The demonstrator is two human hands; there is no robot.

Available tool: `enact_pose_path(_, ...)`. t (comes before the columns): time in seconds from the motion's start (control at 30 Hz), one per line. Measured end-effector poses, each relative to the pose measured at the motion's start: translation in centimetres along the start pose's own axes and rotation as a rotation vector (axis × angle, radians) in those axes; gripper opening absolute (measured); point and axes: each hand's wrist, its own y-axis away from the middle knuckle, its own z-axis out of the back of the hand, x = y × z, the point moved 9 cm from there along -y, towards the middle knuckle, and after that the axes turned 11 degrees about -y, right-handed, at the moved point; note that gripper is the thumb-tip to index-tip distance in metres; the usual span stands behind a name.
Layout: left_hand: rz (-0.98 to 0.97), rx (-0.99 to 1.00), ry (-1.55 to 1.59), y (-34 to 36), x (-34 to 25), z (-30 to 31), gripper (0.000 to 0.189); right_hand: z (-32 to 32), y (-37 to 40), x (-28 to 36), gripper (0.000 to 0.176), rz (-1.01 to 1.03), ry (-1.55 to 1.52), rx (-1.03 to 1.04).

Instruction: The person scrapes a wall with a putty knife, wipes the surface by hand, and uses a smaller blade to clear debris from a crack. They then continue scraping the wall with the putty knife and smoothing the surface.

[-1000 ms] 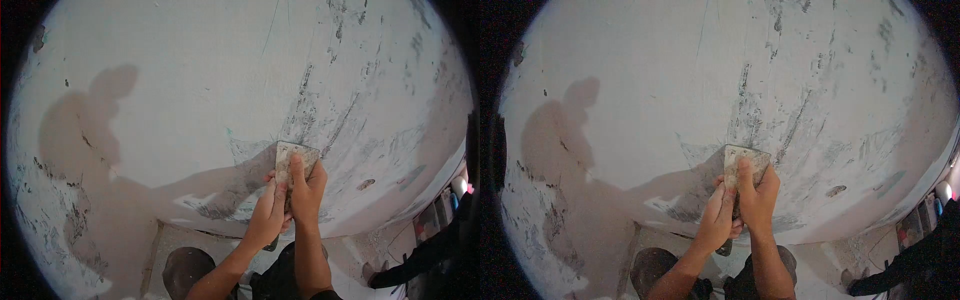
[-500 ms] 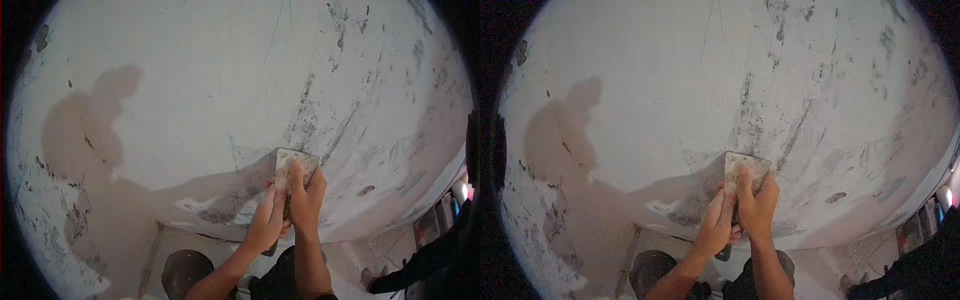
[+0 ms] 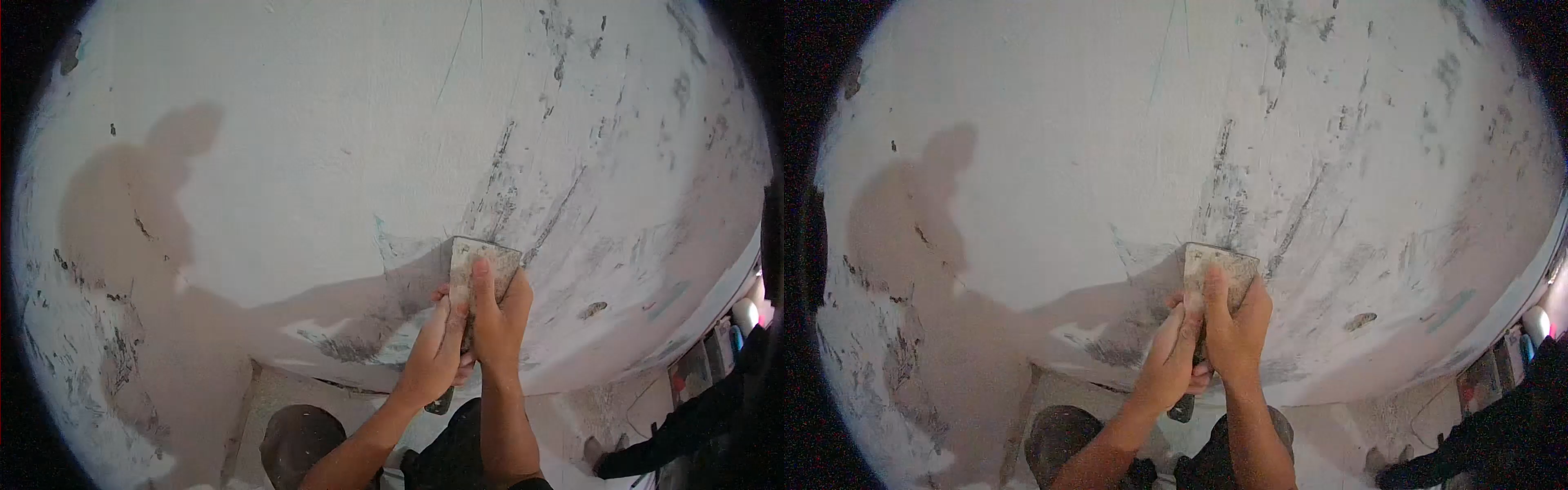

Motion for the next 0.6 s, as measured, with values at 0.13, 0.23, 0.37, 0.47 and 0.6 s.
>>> enact_pose_path(0.13,0.014,0.017,0.055,-0.2,0.9,0.5,0.038,0.3,0.2,0.0,0.027,0.023,0.067,-0.011)
enact_pose_path(0.23,-0.007,0.117,0.005,-0.1,0.1,0.9,0.040,0.7,1.5,-0.8,0.026,-0.066,-0.139,0.008)
enact_pose_path(0.37,-0.360,0.053,-0.339,0.6,-2.7,2.5,0.037,1.5,3.0,-1.1,0.032,-0.089,-0.104,0.177)
enact_pose_path(0.47,-0.476,0.086,-0.483,1.9,-5.6,3.0,0.030,1.4,3.3,-0.4,0.039,-0.171,-0.044,0.392)
enact_pose_path(0.6,-0.352,0.052,-0.645,2.4,-5.5,4.1,0.018,-0.9,5.1,-0.1,0.048,-0.164,0.286,0.739)
